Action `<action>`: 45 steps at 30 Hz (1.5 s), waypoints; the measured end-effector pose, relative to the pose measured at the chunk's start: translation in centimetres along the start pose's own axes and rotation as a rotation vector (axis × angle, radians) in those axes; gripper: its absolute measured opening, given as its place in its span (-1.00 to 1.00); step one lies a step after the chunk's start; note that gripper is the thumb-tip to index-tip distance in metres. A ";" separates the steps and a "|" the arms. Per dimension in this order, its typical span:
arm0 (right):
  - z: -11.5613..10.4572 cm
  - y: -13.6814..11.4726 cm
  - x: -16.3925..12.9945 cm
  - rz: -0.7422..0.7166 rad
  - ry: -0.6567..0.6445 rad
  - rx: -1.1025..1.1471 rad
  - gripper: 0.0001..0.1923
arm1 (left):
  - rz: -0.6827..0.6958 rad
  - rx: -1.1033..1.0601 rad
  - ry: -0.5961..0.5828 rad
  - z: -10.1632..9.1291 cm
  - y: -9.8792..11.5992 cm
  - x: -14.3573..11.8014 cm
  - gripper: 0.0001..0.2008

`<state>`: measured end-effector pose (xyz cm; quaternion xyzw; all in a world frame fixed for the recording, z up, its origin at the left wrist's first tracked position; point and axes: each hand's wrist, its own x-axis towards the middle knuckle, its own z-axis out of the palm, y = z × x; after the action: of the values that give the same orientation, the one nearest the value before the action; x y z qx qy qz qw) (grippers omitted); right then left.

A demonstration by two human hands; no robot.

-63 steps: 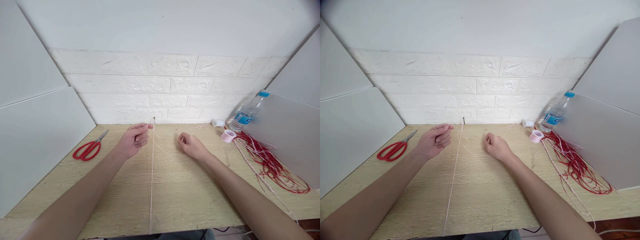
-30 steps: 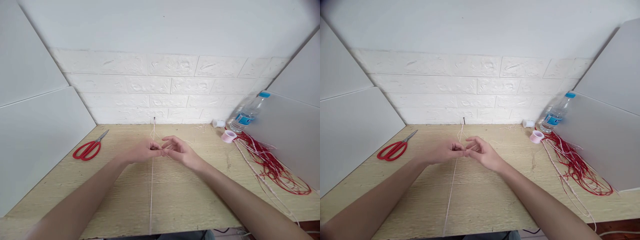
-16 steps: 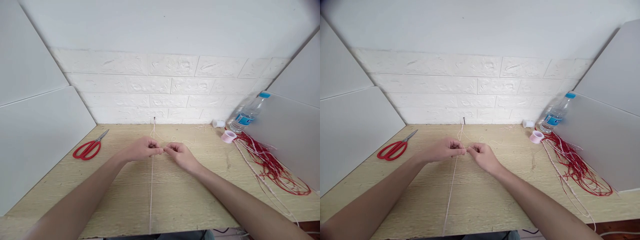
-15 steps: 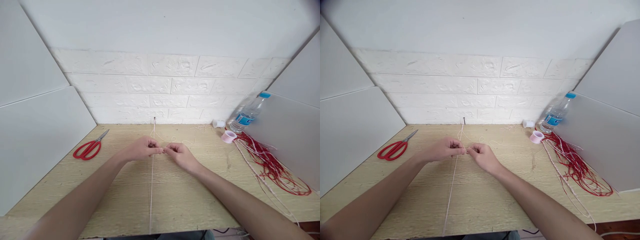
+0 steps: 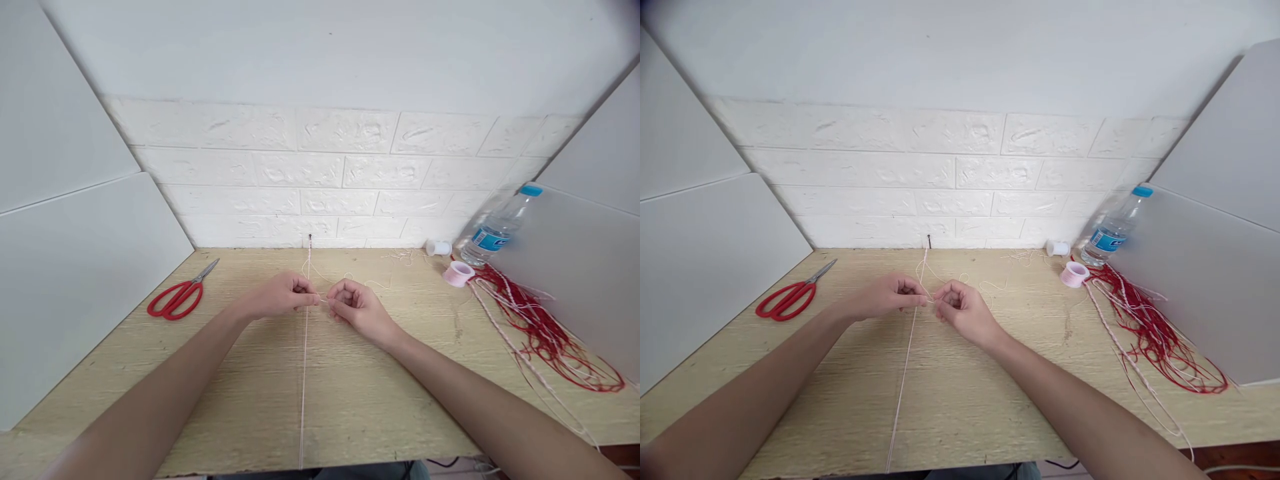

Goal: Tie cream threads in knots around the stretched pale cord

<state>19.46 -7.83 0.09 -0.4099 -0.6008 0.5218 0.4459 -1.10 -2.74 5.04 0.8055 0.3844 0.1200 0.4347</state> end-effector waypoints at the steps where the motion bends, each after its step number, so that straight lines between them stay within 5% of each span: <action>1: 0.0 0.0 0.0 -0.003 -0.003 0.001 -0.77 | -0.002 0.001 0.007 0.0 -0.1 0.0 -0.63; 7: 0.2 -0.4 -0.4 0.021 -0.065 -0.061 -0.83 | 0.013 0.035 0.043 -0.1 0.0 0.2 -0.64; 13: 0.7 -1.0 -1.0 -0.166 0.001 -0.367 -0.78 | -0.078 0.127 0.523 -0.4 -1.5 0.9 -0.65; 20: 0.7 -1.6 -1.4 -0.230 0.121 -0.503 -0.80 | -0.086 0.244 0.456 0.1 -2.5 1.1 -0.63; 29: 1.1 -1.2 -1.5 -0.253 -0.016 -0.721 -0.73 | -0.104 0.319 0.482 0.3 -3.2 1.6 -0.61; 45: 1.0 -1.0 -1.4 -0.194 0.092 -0.831 -0.64 | -0.124 0.285 0.402 0.1 -3.5 1.7 -0.70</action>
<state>18.86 -9.57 0.91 -0.5192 -0.7751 0.1724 0.3162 -1.70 -0.45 1.99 0.7934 0.5249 0.1956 0.2380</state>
